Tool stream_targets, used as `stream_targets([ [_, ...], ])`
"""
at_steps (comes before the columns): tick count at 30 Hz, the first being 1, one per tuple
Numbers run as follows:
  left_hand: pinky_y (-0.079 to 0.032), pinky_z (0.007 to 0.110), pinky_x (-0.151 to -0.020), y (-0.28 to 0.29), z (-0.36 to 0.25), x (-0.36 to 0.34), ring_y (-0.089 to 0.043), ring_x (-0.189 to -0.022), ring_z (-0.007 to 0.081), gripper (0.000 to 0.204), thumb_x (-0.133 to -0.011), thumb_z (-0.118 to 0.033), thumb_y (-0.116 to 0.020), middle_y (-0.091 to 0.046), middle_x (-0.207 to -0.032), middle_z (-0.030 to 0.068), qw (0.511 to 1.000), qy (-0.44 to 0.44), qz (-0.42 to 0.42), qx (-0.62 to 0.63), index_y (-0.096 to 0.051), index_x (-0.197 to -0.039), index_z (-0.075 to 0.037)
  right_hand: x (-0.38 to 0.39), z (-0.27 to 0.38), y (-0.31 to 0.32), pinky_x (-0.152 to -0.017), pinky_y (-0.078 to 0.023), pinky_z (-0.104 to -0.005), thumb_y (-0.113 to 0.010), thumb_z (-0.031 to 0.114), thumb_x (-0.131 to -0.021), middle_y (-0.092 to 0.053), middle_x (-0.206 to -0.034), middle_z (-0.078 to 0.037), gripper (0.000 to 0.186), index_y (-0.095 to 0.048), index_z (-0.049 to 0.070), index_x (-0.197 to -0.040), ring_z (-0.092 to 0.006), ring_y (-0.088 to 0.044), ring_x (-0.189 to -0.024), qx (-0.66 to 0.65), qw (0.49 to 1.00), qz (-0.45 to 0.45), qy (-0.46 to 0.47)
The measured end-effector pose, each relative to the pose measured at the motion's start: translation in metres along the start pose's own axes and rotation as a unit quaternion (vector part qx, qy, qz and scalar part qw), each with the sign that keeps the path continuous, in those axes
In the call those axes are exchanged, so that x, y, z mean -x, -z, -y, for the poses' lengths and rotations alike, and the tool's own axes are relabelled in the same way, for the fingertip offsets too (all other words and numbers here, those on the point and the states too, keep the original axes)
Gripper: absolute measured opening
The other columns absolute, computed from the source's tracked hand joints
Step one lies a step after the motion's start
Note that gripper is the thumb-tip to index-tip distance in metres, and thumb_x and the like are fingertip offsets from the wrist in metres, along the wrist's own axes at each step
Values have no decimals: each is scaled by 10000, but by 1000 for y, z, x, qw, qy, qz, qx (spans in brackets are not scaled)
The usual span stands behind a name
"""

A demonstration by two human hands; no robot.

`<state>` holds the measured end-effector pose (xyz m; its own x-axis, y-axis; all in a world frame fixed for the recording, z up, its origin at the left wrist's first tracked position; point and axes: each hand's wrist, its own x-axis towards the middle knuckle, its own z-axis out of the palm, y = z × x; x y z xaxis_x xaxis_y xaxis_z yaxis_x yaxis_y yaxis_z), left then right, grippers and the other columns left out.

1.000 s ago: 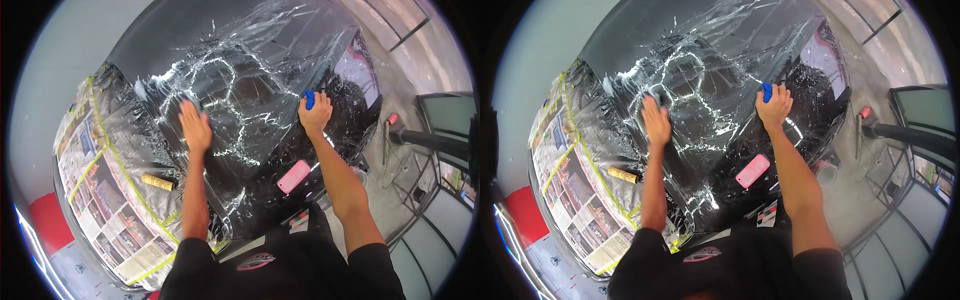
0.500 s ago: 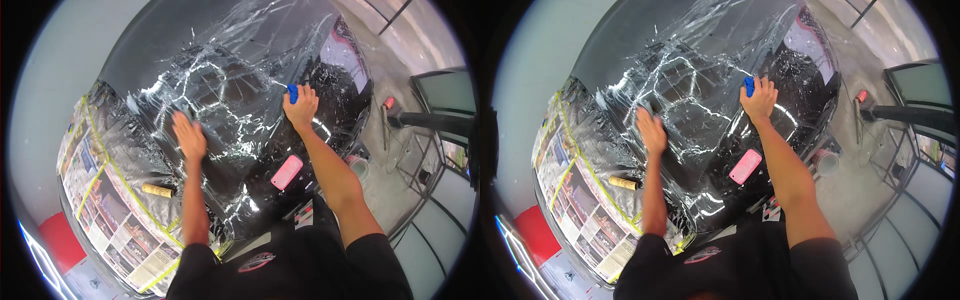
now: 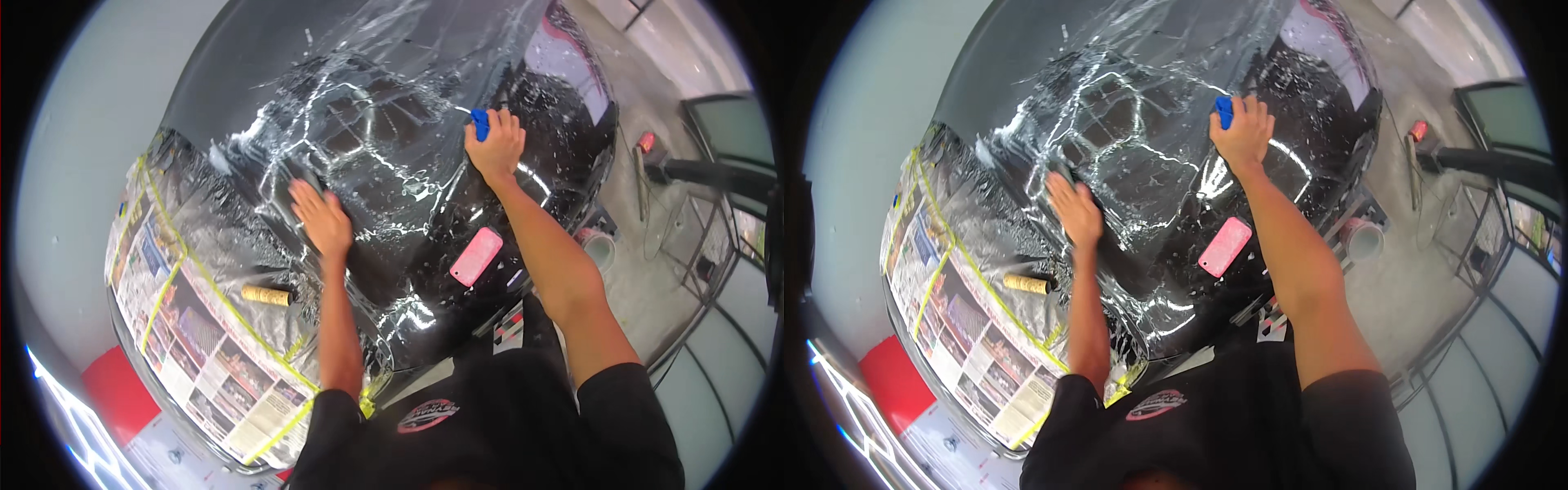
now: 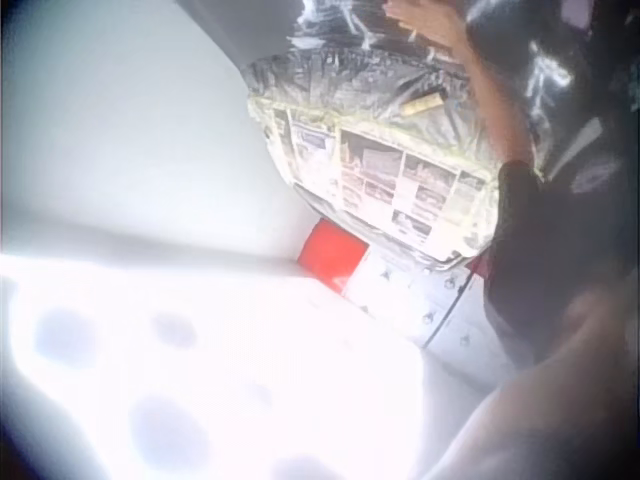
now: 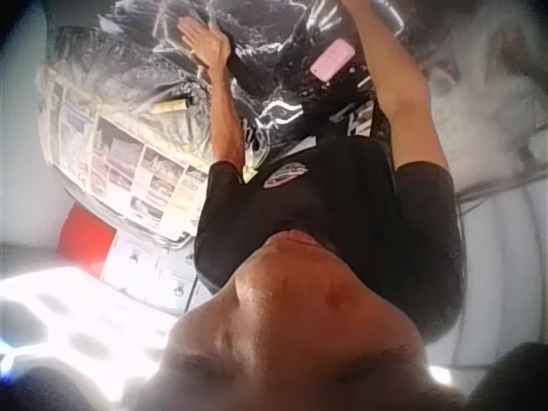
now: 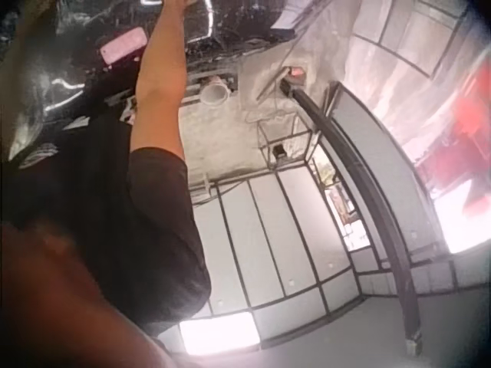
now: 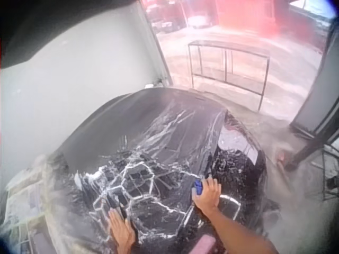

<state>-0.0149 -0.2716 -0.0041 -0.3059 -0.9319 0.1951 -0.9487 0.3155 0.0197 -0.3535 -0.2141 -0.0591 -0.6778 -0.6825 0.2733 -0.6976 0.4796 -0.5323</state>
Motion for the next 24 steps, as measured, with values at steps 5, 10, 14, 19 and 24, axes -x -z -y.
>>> stream_targets([
  [5,-56,561,-1255,46,-78,183,-80,-1564,432,750,-1031,-334,-400,-122,-1675,274,980,-12,175,89,-127,-1591,84,-1,-21,3,-881,-437,-445,-707,396,-796,-606,-1065,-87,404,-696,89,-1059,-289,-566,-1050,19,1000,1,-15],
  [10,-135,546,-1251,27,-27,43,-168,-1545,433,643,-1069,-292,-352,-200,-1652,283,999,0,49,8,-219,-1563,97,-3,-5,6,-881,-433,-440,-700,389,-802,-606,-1058,-72,404,-704,92,-1076,-282,-570,-1056,22,1000,7,-11],
  [14,-149,530,-1254,29,-7,37,-178,-1543,424,631,-1064,-258,-366,-214,-1646,286,999,29,37,19,-223,-1555,112,3,5,-5,-892,-433,-445,-703,389,-814,-611,-1076,-74,388,-704,94,-1067,-282,-573,-1064,12,1000,-16,4],
  [19,-106,578,-1244,58,-86,243,-131,-1550,459,757,-1015,-315,-437,-156,-1656,308,978,36,190,76,-157,-1573,114,-3,-20,3,-871,-440,-450,-719,387,-803,-607,-1068,-80,373,-696,97,-1036,-291,-581,-1045,23,1000,-12,-7],
  [24,-149,562,-1237,41,-60,149,-183,-1538,448,687,-1048,-297,-405,-202,-1649,288,995,12,81,53,-198,-1564,106,-6,-27,0,-857,-451,-458,-706,385,-800,-624,-1045,-87,382,-700,90,-1043,-302,-597,-1023,31,998,-51,12],
])
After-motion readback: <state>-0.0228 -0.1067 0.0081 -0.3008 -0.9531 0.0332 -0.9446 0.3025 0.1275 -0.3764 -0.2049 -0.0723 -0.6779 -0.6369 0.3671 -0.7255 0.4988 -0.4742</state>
